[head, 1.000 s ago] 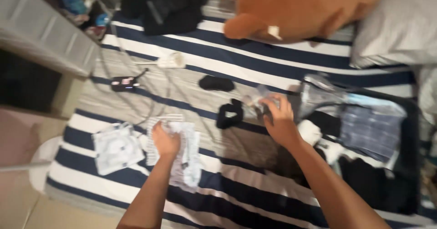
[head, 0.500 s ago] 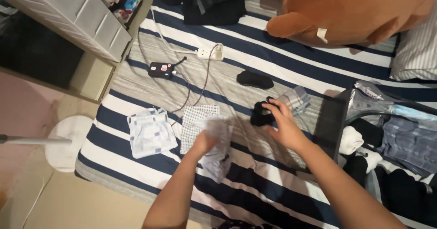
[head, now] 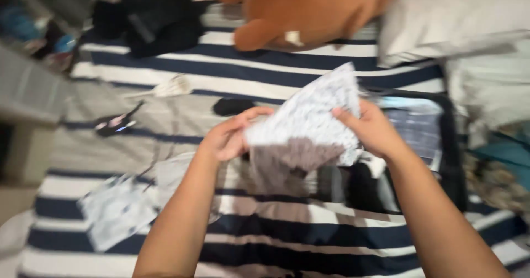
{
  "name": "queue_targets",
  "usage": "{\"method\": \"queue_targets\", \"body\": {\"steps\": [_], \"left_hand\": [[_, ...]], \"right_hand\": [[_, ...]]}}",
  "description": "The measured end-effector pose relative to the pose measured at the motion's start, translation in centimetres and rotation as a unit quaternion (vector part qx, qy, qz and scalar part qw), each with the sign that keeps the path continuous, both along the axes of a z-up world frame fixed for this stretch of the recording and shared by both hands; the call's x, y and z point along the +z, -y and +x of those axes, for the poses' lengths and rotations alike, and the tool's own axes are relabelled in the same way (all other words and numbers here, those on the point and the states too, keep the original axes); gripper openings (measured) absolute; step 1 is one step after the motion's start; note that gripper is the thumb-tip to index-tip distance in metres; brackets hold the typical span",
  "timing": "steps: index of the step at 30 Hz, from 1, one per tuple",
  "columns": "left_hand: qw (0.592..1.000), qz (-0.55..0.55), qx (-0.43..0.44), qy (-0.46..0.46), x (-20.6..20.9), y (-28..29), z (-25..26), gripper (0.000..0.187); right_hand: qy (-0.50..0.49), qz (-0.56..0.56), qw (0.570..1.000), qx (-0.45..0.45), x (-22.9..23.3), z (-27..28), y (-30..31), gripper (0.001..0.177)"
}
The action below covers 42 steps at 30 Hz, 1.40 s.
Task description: The recorder is folding clothes and packing them into a small suitcase or bag on a bed.
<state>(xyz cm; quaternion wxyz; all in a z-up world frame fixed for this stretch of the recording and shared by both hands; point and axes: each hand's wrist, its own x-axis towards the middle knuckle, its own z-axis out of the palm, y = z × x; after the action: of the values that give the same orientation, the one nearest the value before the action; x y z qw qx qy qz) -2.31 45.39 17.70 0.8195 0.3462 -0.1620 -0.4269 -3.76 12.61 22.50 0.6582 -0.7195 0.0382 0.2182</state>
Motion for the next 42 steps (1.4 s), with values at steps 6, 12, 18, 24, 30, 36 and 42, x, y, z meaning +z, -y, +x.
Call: {"method": "queue_targets", "body": {"steps": [6, 12, 18, 24, 30, 36, 42], "left_hand": [[0.991, -0.056, 0.090, -0.087, -6.4, 20.5, 2.6, 0.084], [0.913, 0.256, 0.281, 0.149, -13.8, 38.9, 5.2, 0.081], [0.724, 0.438, 0.253, 0.469, -14.5, 44.2, 3.3, 0.090], [0.552, 0.542, 0.135, 0.619, -20.4, 44.5, 2.4, 0.085], [0.552, 0.561, 0.109, 0.607, -21.1, 44.9, 3.5, 0.082], [0.652, 0.447, 0.103, 0.603, -15.8, 37.6, 3.4, 0.056], [0.670, 0.382, 0.355, 0.529, -12.4, 19.9, 0.5, 0.046]], "right_hand": [[0.081, -0.041, 0.984, -0.152, -2.3, -0.8, 15.7, 0.033], [0.140, -0.187, 0.934, -0.271, -11.6, -1.1, 30.6, 0.047], [0.356, -0.526, 0.763, -0.120, -20.2, -0.4, 34.8, 0.111], [0.092, -0.611, 0.786, 0.017, -26.9, 0.3, 32.8, 0.095], [-0.007, -0.602, 0.799, -0.001, -26.4, 0.7, 31.9, 0.093], [-0.027, -0.640, 0.767, 0.033, -22.6, 0.6, 27.4, 0.083], [0.228, -0.521, 0.822, 0.008, -12.7, 1.8, 11.6, 0.072]]}}
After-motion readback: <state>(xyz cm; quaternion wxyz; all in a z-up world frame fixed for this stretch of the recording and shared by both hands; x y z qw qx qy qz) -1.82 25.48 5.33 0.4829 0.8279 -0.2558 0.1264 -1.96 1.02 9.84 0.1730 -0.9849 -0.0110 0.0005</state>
